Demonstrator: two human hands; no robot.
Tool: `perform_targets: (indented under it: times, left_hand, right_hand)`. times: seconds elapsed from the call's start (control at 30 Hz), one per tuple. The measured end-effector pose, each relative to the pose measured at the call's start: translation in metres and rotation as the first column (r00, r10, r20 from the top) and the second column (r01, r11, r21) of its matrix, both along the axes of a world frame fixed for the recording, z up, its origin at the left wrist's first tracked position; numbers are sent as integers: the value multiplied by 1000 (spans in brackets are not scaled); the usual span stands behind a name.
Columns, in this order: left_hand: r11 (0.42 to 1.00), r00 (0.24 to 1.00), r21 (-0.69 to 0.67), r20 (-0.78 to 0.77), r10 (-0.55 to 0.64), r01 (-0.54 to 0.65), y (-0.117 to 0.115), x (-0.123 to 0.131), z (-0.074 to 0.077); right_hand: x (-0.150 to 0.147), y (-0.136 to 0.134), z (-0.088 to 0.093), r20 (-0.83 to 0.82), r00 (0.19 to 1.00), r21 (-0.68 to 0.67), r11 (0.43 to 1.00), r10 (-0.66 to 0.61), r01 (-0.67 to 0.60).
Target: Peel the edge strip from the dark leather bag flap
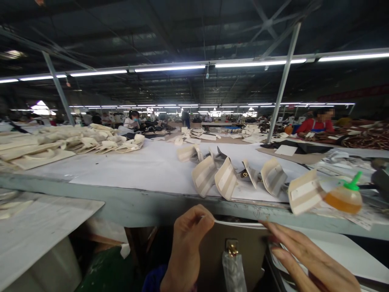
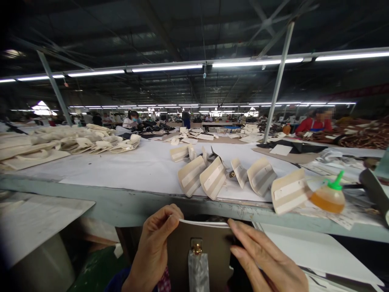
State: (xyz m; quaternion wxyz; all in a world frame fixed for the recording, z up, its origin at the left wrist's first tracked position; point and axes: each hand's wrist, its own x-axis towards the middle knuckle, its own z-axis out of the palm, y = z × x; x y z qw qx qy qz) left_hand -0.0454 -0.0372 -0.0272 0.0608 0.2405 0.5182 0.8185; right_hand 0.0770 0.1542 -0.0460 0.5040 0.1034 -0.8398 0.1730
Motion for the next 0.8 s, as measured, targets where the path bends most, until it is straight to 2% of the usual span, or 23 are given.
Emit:
perform_targets:
  times: [0.07, 0.13, 0.23, 0.37, 0.43, 0.53, 0.6, 0.63, 0.67, 0.7, 0.8]
  left_hand:
    - [1000, 1000, 19, -14, 21, -21, -1, 1, 1]
    - [999, 999, 35, -28, 43, -42, -1, 1, 2]
    - [996, 996, 49, -41, 74, -72, 0, 1, 0]
    - [992, 992, 59, -47, 113, -110, 4, 3, -3]
    - [993, 993, 60, -54, 106, -103, 7, 5, -3]
    - [997, 996, 59, -70, 49, -45, 11, 11, -1]
    - [998, 996, 65, -79, 32, -26, 12, 13, -1]
    - [997, 996, 66, -79, 36, -30, 12, 14, -2]
    - [997, 996, 64, -75, 45, -41, 12, 13, -2]
    - [997, 996, 59, -67, 57, -53, 12, 13, -3]
    - [998, 997, 33, -52, 59, -58, 11, 12, -3]
  right_hand:
    - [0, -4, 1, 23, 999, 31, 999, -27, 26]
    - [-1, -8, 1, 98, 994, -4, 999, -42, 43]
    - [-2, -14, -2, 175, 984, -100, 993, -37, 55]
    - [-2, -17, -4, 97, 994, -300, 953, 57, -25]
    - [-1, -15, -2, 84, 984, -439, 892, 159, -106]
    - [-2, -12, 2, 91, 941, -634, 747, 326, -198]
    - [-3, -12, 5, 57, 928, -741, 639, 368, -208]
    - [-3, -12, 6, 36, 930, -771, 602, 367, -207]
    - [-3, -14, 7, 19, 934, -776, 594, 357, -212]
    - [-3, -15, 8, 10, 939, -757, 616, 344, -217]
    - [0, -18, 9, 3, 964, -601, 771, 266, -211]
